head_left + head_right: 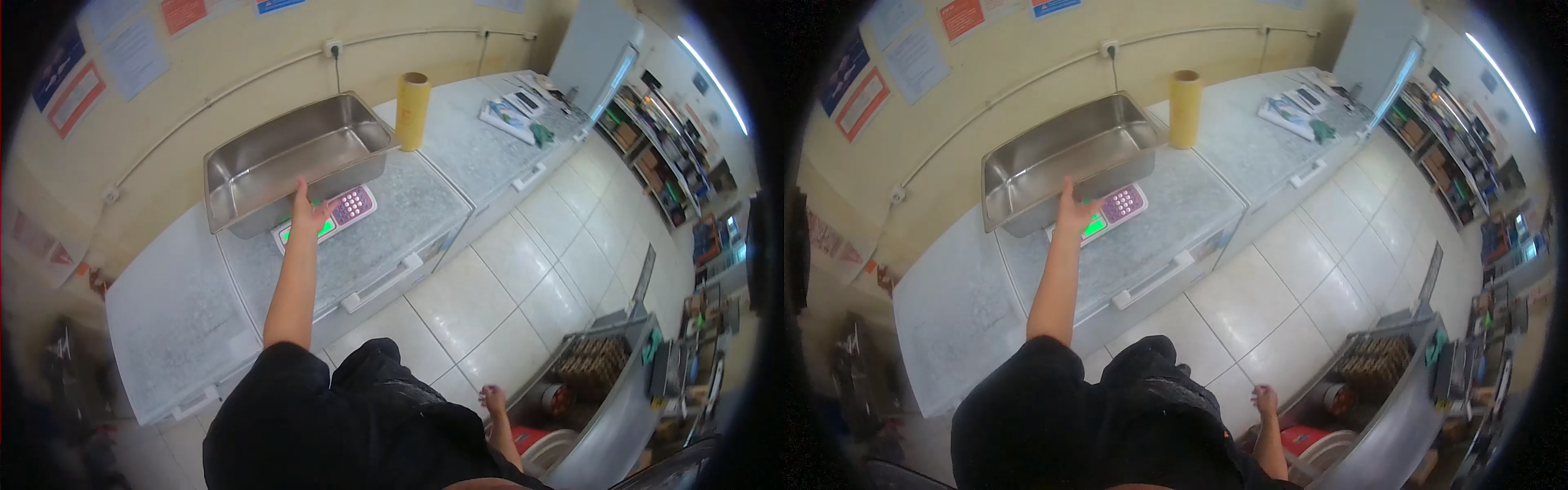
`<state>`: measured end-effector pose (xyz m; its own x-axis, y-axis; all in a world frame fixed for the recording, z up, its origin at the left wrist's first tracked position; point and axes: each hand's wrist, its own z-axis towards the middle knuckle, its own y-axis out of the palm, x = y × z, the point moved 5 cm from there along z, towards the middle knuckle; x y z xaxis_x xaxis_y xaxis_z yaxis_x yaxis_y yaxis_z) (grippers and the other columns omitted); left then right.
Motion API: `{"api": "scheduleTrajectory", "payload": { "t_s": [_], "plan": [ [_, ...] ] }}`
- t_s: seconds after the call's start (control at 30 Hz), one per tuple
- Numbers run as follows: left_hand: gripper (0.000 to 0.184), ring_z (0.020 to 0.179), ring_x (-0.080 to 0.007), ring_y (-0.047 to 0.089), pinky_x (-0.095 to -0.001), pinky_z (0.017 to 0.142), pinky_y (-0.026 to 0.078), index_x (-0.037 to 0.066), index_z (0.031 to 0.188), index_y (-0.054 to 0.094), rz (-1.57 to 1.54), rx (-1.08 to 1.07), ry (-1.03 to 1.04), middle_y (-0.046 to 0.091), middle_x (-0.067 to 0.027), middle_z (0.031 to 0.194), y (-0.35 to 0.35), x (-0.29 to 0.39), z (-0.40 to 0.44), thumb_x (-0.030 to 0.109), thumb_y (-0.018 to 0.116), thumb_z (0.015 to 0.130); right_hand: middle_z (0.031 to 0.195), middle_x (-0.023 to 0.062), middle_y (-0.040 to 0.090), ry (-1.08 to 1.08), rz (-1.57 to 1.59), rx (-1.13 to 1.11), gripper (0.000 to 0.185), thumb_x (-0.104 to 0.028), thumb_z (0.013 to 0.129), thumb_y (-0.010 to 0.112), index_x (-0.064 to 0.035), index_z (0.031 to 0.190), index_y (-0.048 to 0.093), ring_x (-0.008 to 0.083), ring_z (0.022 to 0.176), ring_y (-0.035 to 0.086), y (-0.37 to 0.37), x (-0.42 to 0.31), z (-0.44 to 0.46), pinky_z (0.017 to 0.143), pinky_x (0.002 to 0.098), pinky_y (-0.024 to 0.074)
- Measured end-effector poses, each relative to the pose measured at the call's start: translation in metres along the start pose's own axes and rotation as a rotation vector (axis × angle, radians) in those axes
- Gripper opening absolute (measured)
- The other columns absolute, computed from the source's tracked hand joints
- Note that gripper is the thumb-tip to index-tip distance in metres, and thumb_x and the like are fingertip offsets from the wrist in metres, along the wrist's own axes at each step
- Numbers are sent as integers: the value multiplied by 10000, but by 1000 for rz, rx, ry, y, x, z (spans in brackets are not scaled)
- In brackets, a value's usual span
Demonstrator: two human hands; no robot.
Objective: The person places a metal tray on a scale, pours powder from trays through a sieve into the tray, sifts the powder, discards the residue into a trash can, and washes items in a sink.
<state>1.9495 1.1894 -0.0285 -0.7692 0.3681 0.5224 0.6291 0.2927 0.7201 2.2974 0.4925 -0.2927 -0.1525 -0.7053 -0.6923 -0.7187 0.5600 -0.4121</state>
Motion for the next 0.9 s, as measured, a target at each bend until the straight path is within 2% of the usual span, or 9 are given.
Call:
{"api": "scheduleTrajectory", "payload": {
  "t_s": [0.17,0.27,0.3,0.33,0.4,0.5,0.77,0.8,0.9],
  "plan": [
    [500,1038,-225,599,-481,854,526,164,1328,526,662,-251,-274,591,-46,1231,-43,-88,-76,430,642,920,890,147,717,-539,-441,-137,297,-229,927,643,-10,1127,658,224,729,703,28,-274,116,678,338,548],
    [520,1186,-217,558,-468,915,506,110,1381,534,1317,-730,-663,575,-77,1331,-154,-170,-106,410,581,959,942,165,722,-628,-383,-288,330,-239,920,656,-33,1177,662,241,808,703,89,-444,112,758,350,544],
    [557,1244,-254,523,-510,927,496,119,1413,505,1337,-1099,-340,537,-93,1395,-265,-225,-85,446,562,967,949,168,721,-687,-402,-346,332,-227,927,645,-35,1198,658,239,832,701,113,-478,118,761,344,542],
    [803,1232,-311,558,-533,956,473,65,1411,500,1728,-699,-745,545,-134,1408,-275,-236,-104,708,365,948,955,171,720,-744,-422,-404,336,-215,935,634,-37,1219,654,237,856,700,133,-510,127,764,339,539],
    [870,1294,-347,509,-631,1038,361,95,1423,494,1398,5,-1030,498,-139,1458,-269,-228,-150,776,306,917,953,160,719,-863,-556,-547,332,-206,943,626,-40,1229,652,230,851,693,168,-567,137,766,333,537],
    [745,1339,-369,460,-679,1017,361,150,1432,496,877,330,-1186,474,-130,1479,-296,-277,-175,699,344,950,946,137,713,-876,-562,-754,339,-191,953,617,-45,1259,639,212,829,678,208,-622,148,767,319,533],
    [462,1227,-311,543,-581,978,437,171,1386,543,1100,-119,-1152,543,-78,1418,-231,-248,-174,392,467,988,975,102,698,-708,-529,-1081,432,-178,949,635,-41,1349,548,157,773,647,292,-649,195,741,293,527],
    [401,1203,-294,554,-473,1047,413,120,1356,566,1469,-914,-647,558,-77,1408,-264,-262,-146,292,444,1016,975,102,698,-706,-537,-1104,432,-178,949,635,-41,1349,548,157,773,647,296,-651,202,741,293,527],
    [490,1306,-230,488,-362,1122,347,14,1381,532,1250,-412,-345,560,-135,1393,7,-56,-112,367,423,1060,1020,92,686,-619,-437,-1190,431,-88,908,641,-47,1329,563,170,789,647,308,-663,218,725,299,526]
  ]
}}
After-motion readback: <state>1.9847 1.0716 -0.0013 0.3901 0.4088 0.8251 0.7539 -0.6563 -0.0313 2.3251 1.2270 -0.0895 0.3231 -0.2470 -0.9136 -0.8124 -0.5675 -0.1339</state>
